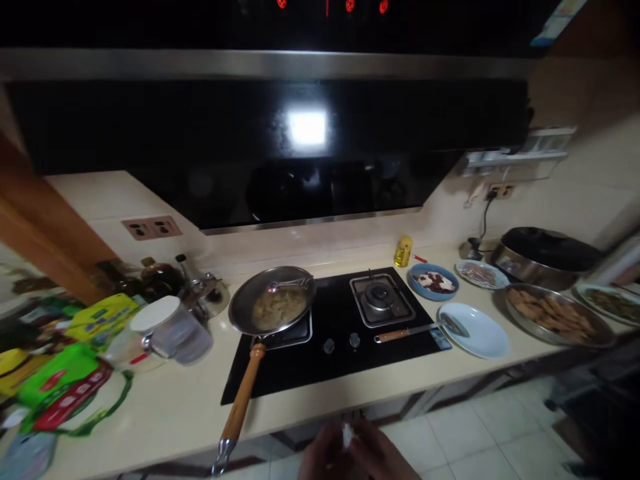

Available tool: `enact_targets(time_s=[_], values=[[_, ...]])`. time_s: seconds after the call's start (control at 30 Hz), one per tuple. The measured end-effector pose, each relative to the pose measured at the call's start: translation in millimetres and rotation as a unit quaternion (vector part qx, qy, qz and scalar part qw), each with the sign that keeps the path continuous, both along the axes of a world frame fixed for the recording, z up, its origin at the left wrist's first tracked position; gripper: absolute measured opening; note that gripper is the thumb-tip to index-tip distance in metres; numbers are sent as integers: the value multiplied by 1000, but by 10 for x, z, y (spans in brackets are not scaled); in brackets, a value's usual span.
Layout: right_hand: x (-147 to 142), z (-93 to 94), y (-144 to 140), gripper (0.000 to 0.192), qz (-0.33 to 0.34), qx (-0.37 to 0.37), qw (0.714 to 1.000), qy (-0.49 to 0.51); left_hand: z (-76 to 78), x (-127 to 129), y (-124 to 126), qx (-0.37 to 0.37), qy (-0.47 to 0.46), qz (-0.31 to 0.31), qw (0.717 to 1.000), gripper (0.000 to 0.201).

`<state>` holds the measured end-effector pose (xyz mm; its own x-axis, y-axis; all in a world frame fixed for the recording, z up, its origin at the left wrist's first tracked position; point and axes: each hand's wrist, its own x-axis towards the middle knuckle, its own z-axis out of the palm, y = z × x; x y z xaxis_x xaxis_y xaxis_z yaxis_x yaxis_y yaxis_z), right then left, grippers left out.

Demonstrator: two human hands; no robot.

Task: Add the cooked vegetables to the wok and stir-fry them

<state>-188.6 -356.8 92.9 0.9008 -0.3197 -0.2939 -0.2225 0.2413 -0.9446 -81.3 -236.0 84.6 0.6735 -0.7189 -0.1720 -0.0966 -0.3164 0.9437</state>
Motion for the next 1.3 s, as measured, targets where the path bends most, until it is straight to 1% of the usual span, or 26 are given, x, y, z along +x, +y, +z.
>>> enact_targets(time_s=[0.07,0.17,0.23,0.33,0.43,0.53,0.6,0.63,0.7,0.73,0.77,0.87,0.9,0.97,1.03,1.1,1.17,1.23,1.3], values=[[-55,40,-52,72,0,-9,1000,24,-2,-28,-62,12,-13,-24,1000,30],[-121,75,-109,75,-6,-18,998,58,49,-92,-139,42,-28,-46,998,23],[-150,92,-137,70,-10,-33,997,74,89,-130,-179,63,-31,-49,996,21],[-181,104,-179,57,-8,-55,997,56,121,-176,-221,87,-7,-34,996,22],[-230,49,-243,51,-25,-58,997,47,156,-219,-258,70,22,-41,996,21],[-360,-108,-345,52,-51,-24,996,70,222,-287,-337,41,71,-74,994,13],[-512,-258,-433,51,-77,-4,993,88,241,-356,-423,42,114,-84,989,9],[-607,-340,-483,51,-102,-2,990,94,229,-396,-472,51,127,-86,987,9],[-825,-509,-590,49,-157,-3,982,103,156,-480,-574,74,133,-96,984,11],[-941,-595,-644,49,-174,0,979,107,100,-521,-623,87,131,-103,982,11],[-1057,-681,-696,49,-178,8,978,111,37,-560,-670,100,131,-109,980,12],[-1363,-942,-800,52,-137,48,981,126,-132,-670,-791,140,119,-126,975,12],[-1439,-1023,-808,52,-139,53,981,127,-169,-707,-827,155,109,-133,973,12],[-1534,-1154,-781,51,-171,53,976,120,-206,-786,-896,177,95,-150,968,13],[-1549,-1218,-731,47,-207,49,970,114,-204,-871,-960,178,96,-172,964,16],[-1496,-1194,-703,35,-206,25,973,100,-182,-954,-1021,165,101,-187,963,22],[-1404,-1083,-724,25,-177,-20,981,75,-154,-1018,-1079,164,111,-188,962,30],[-1299,-914,-785,23,-133,-45,989,45,-134,-1047,-1127,173,124,-162,963,35],[-1200,-742,-871,22,-79,-23,996,19,-129,-1035,-1150,164,133,-120,970,37]])
